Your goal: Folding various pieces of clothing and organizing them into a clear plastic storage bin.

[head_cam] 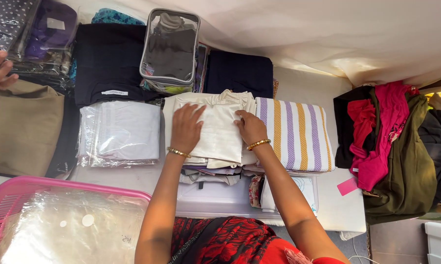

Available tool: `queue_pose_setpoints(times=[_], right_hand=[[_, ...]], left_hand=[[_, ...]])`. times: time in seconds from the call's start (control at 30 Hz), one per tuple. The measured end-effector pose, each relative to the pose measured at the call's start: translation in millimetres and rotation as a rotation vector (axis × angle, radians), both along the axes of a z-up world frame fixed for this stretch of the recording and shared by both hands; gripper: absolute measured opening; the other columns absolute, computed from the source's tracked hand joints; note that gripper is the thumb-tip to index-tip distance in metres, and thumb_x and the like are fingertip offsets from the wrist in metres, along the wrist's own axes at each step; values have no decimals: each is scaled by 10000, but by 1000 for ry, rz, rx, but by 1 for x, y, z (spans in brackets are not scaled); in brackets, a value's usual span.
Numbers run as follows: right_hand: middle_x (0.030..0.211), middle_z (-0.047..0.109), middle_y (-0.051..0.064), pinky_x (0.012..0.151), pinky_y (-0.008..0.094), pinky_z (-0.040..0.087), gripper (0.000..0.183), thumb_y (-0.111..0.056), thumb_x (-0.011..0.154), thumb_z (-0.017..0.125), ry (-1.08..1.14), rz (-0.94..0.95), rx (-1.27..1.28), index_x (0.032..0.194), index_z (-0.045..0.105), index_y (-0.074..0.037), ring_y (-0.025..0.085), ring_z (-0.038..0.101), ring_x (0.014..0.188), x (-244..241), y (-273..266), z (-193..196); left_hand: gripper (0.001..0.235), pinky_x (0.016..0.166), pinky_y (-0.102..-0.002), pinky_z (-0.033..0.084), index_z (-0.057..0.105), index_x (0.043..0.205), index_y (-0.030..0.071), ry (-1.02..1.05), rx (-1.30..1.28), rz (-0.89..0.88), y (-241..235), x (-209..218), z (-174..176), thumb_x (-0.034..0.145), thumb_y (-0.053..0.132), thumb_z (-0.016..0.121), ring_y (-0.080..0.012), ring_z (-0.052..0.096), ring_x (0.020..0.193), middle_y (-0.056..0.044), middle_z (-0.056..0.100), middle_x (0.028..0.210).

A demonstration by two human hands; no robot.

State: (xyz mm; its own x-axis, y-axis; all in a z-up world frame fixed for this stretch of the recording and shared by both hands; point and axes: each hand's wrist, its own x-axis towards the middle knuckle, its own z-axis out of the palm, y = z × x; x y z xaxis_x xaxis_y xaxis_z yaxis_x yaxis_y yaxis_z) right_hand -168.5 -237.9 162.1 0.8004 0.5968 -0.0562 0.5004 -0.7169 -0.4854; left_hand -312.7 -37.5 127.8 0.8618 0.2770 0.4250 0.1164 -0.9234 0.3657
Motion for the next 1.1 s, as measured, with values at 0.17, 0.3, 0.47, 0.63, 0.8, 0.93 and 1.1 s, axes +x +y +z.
queue_pose_setpoints(times=[0.17, 0.3, 0.47, 0.63, 0.8, 0.93, 1.1], right_hand=[[974, 766, 146, 766, 440, 559, 342, -148, 986, 639, 6, -47, 55, 1327, 630, -163, 326, 727, 826, 11, -7, -18], [905, 761, 156, 745, 429, 572, 701, -48, 878, 642, 149, 9, 46, 1531, 432, -189, 336, 728, 791, 4, -25, -35], [850, 716, 101, 668, 404, 582, 904, -62, 817, 727, 241, -10, 211, 1581, 263, -207, 298, 724, 710, -12, -28, -34], [755, 672, 95, 618, 404, 573, 925, -21, 787, 696, 167, -46, 172, 1591, 281, -215, 295, 687, 641, -30, -30, -21], [1013, 686, 154, 783, 427, 559, 841, -47, 814, 740, -22, 25, -80, 1553, 377, -223, 335, 687, 901, -38, -34, 16], [1450, 588, 167, 1079, 432, 496, 740, -160, 854, 745, -417, 175, 141, 1509, 404, -200, 354, 556, 1336, -35, -8, 29], [1646, 266, 194, 1163, 658, 184, 817, -511, 905, 689, -218, 339, -172, 1542, 318, -157, 436, 196, 1521, -4, -4, -48]], left_hand=[[483, 1184, -569, 186, 606, 1392, 218, 122, -137, -124, -17, 67, 2, 922, 295, 691, -254, 452, 1376, 3, 636, 1328], [383, 1165, -568, 133, 674, 1242, 179, 344, -284, -132, -18, 93, -8, 911, 371, 691, -208, 518, 1239, 18, 669, 1187], [224, 1154, -487, 215, 722, 1114, 150, 139, -354, -48, -12, 108, -42, 1008, 338, 664, -177, 546, 1159, 47, 677, 1112], [197, 1173, -546, 181, 716, 1079, 163, 122, -266, 42, -28, 115, -42, 951, 312, 702, -213, 492, 1262, 5, 624, 1195], [404, 1194, -649, 15, 499, 1392, 216, 317, -169, 4, -42, 113, -47, 1005, 311, 563, -276, 244, 1530, -15, 444, 1561], [528, 1183, -656, -19, 345, 1560, 259, 438, -95, 4, -49, 113, -45, 1048, 358, 429, -289, 204, 1526, -15, 386, 1594], [548, 1195, -647, -9, 311, 1583, 273, 483, -52, 28, -45, 115, -69, 1049, 367, 394, -283, 226, 1529, -12, 373, 1619]])
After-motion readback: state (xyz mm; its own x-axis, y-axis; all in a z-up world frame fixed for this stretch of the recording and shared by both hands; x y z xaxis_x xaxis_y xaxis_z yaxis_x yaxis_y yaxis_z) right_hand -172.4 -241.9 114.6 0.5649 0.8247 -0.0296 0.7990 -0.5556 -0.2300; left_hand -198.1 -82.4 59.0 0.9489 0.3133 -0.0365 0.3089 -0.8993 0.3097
